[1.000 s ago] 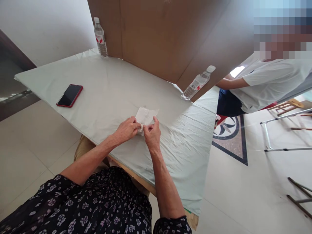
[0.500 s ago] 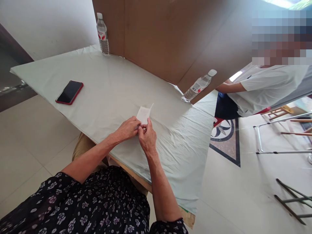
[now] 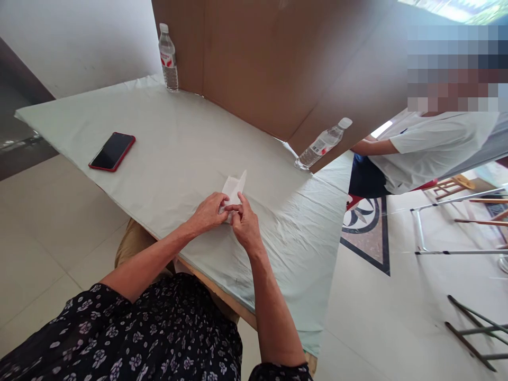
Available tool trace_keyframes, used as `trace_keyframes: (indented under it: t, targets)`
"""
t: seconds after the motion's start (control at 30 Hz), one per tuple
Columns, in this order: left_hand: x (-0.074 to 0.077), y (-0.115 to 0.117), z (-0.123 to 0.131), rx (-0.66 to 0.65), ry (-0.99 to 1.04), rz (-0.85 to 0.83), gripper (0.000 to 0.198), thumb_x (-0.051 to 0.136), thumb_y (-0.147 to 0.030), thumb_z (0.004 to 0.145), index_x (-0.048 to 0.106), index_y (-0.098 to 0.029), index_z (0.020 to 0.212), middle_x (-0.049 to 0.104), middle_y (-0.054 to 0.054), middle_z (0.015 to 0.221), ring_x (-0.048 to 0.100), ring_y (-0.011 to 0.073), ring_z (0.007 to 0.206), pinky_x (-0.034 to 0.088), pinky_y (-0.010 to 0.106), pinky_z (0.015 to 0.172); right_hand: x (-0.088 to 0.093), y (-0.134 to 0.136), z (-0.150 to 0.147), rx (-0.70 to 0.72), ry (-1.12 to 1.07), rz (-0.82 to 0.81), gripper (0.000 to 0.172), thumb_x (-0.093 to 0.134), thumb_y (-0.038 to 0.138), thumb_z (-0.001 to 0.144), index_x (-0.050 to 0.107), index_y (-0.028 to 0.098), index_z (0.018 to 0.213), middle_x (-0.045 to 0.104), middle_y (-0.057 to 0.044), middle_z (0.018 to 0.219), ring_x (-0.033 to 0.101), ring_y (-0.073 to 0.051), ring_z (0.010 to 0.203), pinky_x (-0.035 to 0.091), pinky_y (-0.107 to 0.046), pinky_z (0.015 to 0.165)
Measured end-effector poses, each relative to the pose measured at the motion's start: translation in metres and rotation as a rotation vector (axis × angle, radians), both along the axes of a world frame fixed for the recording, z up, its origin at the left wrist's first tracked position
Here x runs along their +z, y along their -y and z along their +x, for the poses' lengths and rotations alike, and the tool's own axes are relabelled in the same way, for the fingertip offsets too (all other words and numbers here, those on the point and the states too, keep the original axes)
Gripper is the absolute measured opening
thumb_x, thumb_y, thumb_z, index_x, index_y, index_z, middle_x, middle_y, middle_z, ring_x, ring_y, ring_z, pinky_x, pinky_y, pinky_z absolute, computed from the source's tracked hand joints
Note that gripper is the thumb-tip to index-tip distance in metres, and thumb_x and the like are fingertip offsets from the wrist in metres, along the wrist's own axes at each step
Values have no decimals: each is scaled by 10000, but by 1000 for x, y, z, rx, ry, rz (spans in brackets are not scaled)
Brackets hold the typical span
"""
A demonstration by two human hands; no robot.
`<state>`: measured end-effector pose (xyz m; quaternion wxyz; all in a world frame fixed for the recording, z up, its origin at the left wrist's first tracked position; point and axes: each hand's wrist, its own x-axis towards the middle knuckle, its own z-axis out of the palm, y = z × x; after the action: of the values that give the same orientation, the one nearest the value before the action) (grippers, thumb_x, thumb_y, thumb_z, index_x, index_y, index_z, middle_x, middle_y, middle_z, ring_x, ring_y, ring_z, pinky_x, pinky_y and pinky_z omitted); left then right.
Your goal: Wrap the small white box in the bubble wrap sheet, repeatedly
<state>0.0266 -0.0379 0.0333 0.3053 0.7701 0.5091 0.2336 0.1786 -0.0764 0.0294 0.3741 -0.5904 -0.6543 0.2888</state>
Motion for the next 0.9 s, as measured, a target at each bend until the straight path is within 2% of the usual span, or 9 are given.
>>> trace_keyframes:
  t: [0.1, 0.2, 0.37, 0.6, 0.7, 0.8, 0.83, 0.9]
  targets:
    - [4, 3, 2, 7, -51, -9, 441, 564, -166, 818, 527, -151, 1257, 634, 102, 1140, 610, 232, 1051, 500, 353, 924, 0, -10, 5, -115, -54, 59, 507, 511, 282, 852, 497, 172, 1346, 742, -67, 999, 572, -128, 566, 521, -318, 605]
    - [10, 3, 3, -3, -114, -16, 505, 545, -171, 828, 488, -171, 1330, 625, 104, 1168, 606, 242, 1084, 501, 355, 928, 0, -24, 8, -134, 46, 128, 487, 522, 256, 828, 533, 172, 1307, 736, -72, 1005, 614, -157, 690, 528, -341, 704]
    - [22, -1, 4, -23, -235, -81, 323, 542, -228, 842, 591, -143, 1150, 635, 119, 1130, 633, 249, 1033, 514, 337, 872, -3, -46, 13, -35, 136, 116, 530, 498, 203, 802, 523, 188, 1331, 741, -67, 1025, 627, -177, 747, 531, -362, 767]
    - [32, -13, 3, -132, -336, -133, 223, 540, -266, 829, 658, -150, 979, 651, 126, 1048, 673, 270, 970, 519, 331, 796, -6, -46, 18, 11, 186, 163, 538, 493, 197, 825, 508, 223, 1362, 732, -49, 1039, 618, -168, 747, 534, -344, 760]
    - [31, -10, 4, -120, -281, -113, 349, 541, -227, 825, 617, -154, 1157, 651, 121, 1099, 655, 270, 1032, 523, 338, 840, -8, -50, 18, 60, 209, 137, 562, 497, 185, 812, 510, 221, 1373, 732, -51, 1056, 629, -177, 781, 535, -350, 778]
    - [29, -4, 4, -88, -228, -34, 565, 526, -168, 829, 466, -201, 1390, 644, 104, 1144, 631, 260, 1075, 522, 347, 881, -11, -56, 18, 110, 208, 78, 552, 499, 189, 811, 538, 209, 1361, 739, -50, 1013, 641, -187, 787, 534, -362, 787]
    - [28, -2, 4, -91, -237, -18, 568, 521, -167, 837, 460, -214, 1400, 642, 103, 1136, 631, 260, 1063, 525, 352, 878, -12, -58, 18, 117, 193, 62, 539, 498, 192, 812, 552, 210, 1348, 742, -47, 994, 641, -186, 780, 533, -360, 779]
    - [27, -1, 4, -115, -278, -17, 444, 515, -187, 856, 557, -211, 1298, 635, 109, 1106, 637, 263, 1019, 533, 357, 857, -13, -61, 22, 93, 133, 46, 491, 505, 209, 821, 584, 210, 1306, 746, -47, 975, 633, -175, 754, 532, -350, 751]
